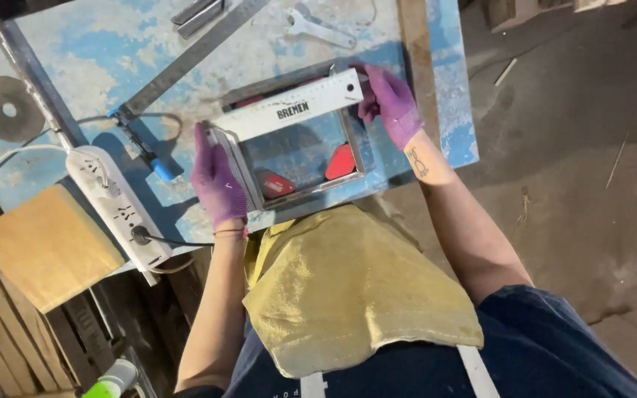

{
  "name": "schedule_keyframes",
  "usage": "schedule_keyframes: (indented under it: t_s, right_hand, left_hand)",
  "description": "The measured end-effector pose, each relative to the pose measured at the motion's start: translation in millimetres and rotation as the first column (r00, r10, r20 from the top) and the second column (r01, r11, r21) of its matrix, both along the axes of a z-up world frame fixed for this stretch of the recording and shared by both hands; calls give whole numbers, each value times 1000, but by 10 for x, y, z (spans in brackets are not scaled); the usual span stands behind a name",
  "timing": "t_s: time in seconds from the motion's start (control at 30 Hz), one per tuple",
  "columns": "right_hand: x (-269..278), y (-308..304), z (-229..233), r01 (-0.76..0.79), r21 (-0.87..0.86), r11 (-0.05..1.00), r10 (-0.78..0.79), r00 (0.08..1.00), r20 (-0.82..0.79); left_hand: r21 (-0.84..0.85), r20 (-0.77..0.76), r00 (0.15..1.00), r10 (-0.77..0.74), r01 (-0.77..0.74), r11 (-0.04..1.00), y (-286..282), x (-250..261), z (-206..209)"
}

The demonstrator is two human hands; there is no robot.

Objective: Aligning and measuring the components of a rectangular frame on a workbench using magnetic corner clamps and a ruler.

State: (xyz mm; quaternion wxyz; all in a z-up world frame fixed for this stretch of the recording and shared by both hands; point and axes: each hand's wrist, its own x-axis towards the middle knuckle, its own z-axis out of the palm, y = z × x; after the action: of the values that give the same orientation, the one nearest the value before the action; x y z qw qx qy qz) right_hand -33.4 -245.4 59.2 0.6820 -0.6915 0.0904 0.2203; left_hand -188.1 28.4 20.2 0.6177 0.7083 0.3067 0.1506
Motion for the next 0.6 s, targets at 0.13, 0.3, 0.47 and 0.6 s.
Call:
schedule_keyframes:
  t_s: [0.13,0.3,0.47,0.6]
  right_hand:
    - [-8,-34,-88,-142,-36,989,144,987,66]
    - [3,-38,-292,-99,-181,978,120,987,108]
    - [-19,59,-145,30,-121,992,-14,992,129]
    - [6,92,-90,113,-107,988,-100,988,116]
  left_hand:
    - [18,-171,983,60,-57,998,8,-53,-80]
    - [297,-196,974,118,-56,953,56,81,-45]
    - [384,-192,974,123,-41,923,20,210,78]
    - [488,-197,973,120,-9,873,-5,257,120]
